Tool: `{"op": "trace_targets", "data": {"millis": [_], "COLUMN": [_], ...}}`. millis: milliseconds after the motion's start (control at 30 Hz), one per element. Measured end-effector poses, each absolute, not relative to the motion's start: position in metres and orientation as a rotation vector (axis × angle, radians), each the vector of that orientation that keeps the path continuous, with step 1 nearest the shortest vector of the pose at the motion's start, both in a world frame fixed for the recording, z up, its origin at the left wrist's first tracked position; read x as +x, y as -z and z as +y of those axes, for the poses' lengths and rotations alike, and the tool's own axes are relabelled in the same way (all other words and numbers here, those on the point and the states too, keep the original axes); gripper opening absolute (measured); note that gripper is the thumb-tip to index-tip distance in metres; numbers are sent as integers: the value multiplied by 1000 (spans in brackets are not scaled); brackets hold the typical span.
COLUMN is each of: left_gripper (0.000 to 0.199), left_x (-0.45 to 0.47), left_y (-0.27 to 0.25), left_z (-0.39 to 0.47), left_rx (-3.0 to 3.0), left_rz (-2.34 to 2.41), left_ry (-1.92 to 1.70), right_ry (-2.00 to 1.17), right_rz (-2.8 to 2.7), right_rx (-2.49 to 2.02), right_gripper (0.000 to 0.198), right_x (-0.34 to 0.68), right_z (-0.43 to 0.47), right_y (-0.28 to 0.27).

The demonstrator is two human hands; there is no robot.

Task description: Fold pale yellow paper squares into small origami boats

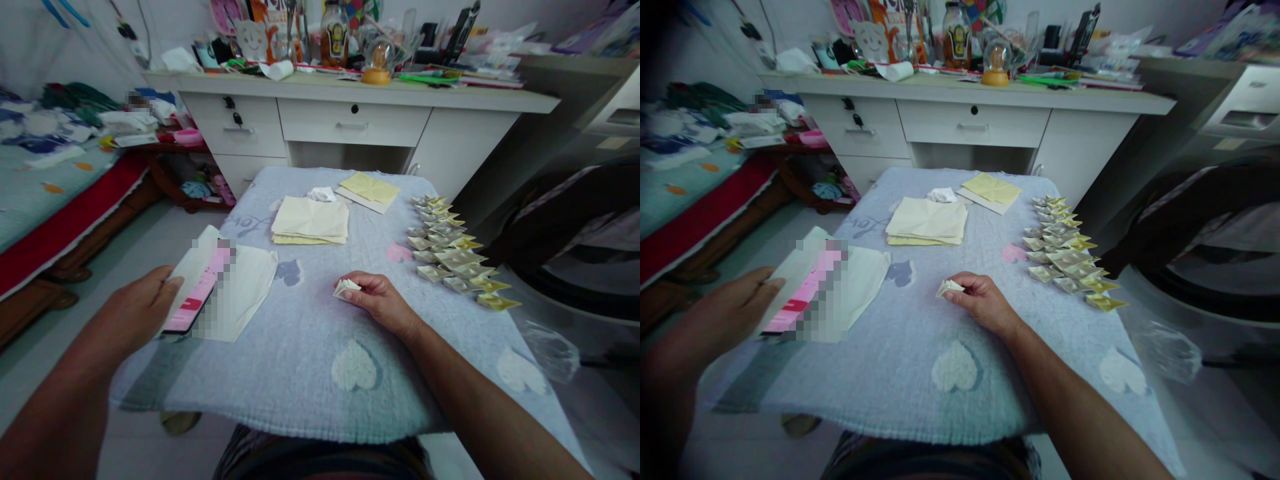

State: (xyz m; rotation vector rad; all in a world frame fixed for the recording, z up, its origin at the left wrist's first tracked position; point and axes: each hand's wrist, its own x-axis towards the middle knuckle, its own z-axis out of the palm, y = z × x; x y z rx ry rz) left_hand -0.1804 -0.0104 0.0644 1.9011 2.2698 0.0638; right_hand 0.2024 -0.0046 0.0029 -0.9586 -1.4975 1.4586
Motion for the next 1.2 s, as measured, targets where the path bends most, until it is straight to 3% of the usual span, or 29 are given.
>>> {"op": "trace_targets", "data": {"millis": [867,1033,1200], "left_gripper": [47,46,49], "left_x": [-164,-166,-177], "left_y": [-58,-55,-50], "left_z": [1,0,0], "left_rx": [1922,1927,1968], "left_rz": [2366,2380,2354], "left_ry": [448,389,92], "right_ry": [-1490,-1484,-1495], "right_rz": [-1484,-1494,-1488], "right_rx": [-943,-939,-929], "right_gripper": [19,20,19], "right_x": [204,204,203], "right_z": [-4,-3,-4], "right_y": [0,0,-1]}}
